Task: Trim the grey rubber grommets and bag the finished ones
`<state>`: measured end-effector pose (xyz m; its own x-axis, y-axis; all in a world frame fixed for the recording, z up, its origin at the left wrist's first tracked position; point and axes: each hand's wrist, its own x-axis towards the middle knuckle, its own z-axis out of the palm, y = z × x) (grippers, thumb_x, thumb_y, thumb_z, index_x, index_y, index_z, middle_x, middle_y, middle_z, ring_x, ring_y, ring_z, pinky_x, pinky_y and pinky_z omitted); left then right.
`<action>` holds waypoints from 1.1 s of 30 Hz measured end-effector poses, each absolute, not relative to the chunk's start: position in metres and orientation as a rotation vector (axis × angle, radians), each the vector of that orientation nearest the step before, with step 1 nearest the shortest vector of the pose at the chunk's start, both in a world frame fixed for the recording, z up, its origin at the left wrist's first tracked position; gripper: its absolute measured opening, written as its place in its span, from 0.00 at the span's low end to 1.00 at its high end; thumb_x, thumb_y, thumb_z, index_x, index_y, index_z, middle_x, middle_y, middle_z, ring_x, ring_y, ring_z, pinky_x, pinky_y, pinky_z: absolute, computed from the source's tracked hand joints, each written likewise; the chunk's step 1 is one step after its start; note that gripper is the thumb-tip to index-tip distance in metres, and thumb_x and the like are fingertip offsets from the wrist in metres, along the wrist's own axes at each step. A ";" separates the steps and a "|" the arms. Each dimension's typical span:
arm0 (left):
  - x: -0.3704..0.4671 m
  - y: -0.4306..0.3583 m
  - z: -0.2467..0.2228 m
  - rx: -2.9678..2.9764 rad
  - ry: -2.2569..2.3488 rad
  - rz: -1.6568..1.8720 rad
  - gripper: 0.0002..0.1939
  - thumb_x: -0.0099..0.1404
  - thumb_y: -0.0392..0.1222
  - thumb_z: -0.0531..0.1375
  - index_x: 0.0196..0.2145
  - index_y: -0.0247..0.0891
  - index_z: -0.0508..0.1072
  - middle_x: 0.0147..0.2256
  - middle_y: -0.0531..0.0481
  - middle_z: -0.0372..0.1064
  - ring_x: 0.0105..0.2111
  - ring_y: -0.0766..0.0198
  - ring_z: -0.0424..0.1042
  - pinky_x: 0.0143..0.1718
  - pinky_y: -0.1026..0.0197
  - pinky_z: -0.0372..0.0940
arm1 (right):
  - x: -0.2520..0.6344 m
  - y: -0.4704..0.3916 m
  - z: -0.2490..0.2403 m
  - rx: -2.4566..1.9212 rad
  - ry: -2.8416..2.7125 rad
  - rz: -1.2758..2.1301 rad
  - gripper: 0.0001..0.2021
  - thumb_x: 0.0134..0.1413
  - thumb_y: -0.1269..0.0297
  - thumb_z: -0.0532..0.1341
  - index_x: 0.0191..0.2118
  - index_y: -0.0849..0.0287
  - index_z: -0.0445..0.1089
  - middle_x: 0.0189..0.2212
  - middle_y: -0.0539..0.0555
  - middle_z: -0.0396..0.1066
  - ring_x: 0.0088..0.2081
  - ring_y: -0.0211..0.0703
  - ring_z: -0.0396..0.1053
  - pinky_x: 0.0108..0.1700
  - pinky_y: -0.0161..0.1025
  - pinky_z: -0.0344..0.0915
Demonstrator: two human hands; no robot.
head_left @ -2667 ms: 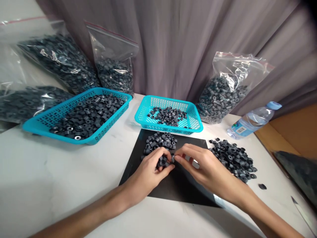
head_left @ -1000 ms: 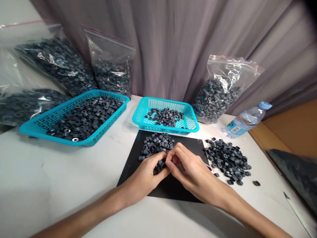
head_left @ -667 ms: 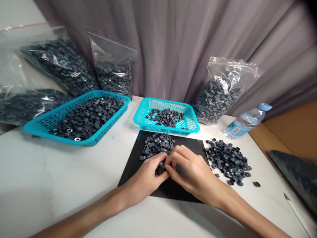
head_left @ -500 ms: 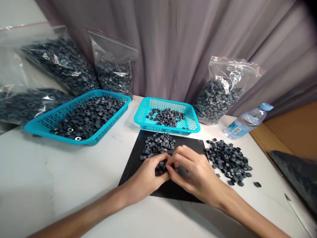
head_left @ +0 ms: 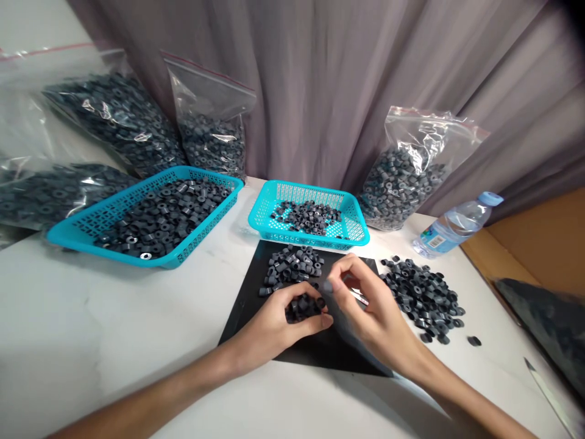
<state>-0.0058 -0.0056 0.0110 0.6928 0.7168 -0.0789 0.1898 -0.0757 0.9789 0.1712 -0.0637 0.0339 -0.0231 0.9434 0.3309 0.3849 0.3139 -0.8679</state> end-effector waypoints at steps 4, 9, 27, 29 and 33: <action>-0.007 -0.008 0.015 1.585 0.838 0.469 0.17 0.61 0.56 0.64 0.40 0.42 0.74 0.40 0.53 0.72 0.42 0.59 0.69 0.46 0.59 0.62 | 0.189 -0.065 0.025 -1.227 -1.469 0.686 0.06 0.69 0.61 0.53 0.40 0.55 0.62 0.37 0.51 0.66 0.34 0.37 0.67 0.38 0.36 0.67; -0.006 -0.010 0.014 1.599 0.893 0.455 0.18 0.62 0.58 0.63 0.40 0.42 0.72 0.38 0.54 0.68 0.35 0.64 0.64 0.37 0.63 0.60 | 0.215 -0.075 -0.010 -1.372 -1.434 0.654 0.08 0.67 0.59 0.56 0.37 0.56 0.61 0.32 0.51 0.68 0.31 0.39 0.69 0.37 0.37 0.68; 0.057 0.017 0.106 2.050 0.730 0.422 0.14 0.70 0.56 0.55 0.39 0.42 0.67 0.33 0.55 0.61 0.35 0.63 0.61 0.40 0.61 0.57 | 0.211 -0.089 -0.029 -1.279 -1.701 0.187 0.07 0.67 0.69 0.51 0.45 0.55 0.64 0.35 0.52 0.66 0.31 0.40 0.70 0.33 0.34 0.69; 0.061 0.007 0.110 2.078 0.659 0.411 0.12 0.69 0.53 0.56 0.39 0.42 0.67 0.36 0.54 0.64 0.38 0.62 0.64 0.43 0.60 0.58 | 0.215 -0.094 -0.017 -1.275 -1.661 0.212 0.08 0.68 0.70 0.49 0.44 0.55 0.64 0.34 0.52 0.66 0.32 0.40 0.69 0.35 0.35 0.69; 0.057 -0.007 0.100 2.049 0.567 0.394 0.09 0.69 0.50 0.58 0.39 0.42 0.69 0.38 0.53 0.67 0.39 0.62 0.66 0.45 0.60 0.59 | 0.223 -0.100 -0.001 -1.336 -1.451 0.195 0.06 0.69 0.69 0.52 0.41 0.56 0.65 0.33 0.51 0.67 0.32 0.39 0.68 0.35 0.35 0.67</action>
<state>0.0566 -0.0074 0.1004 0.8411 0.5384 0.0515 0.2356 -0.4506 0.8611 0.2228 -0.1001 -0.0006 0.2362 0.7813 0.5778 0.6006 0.3501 -0.7189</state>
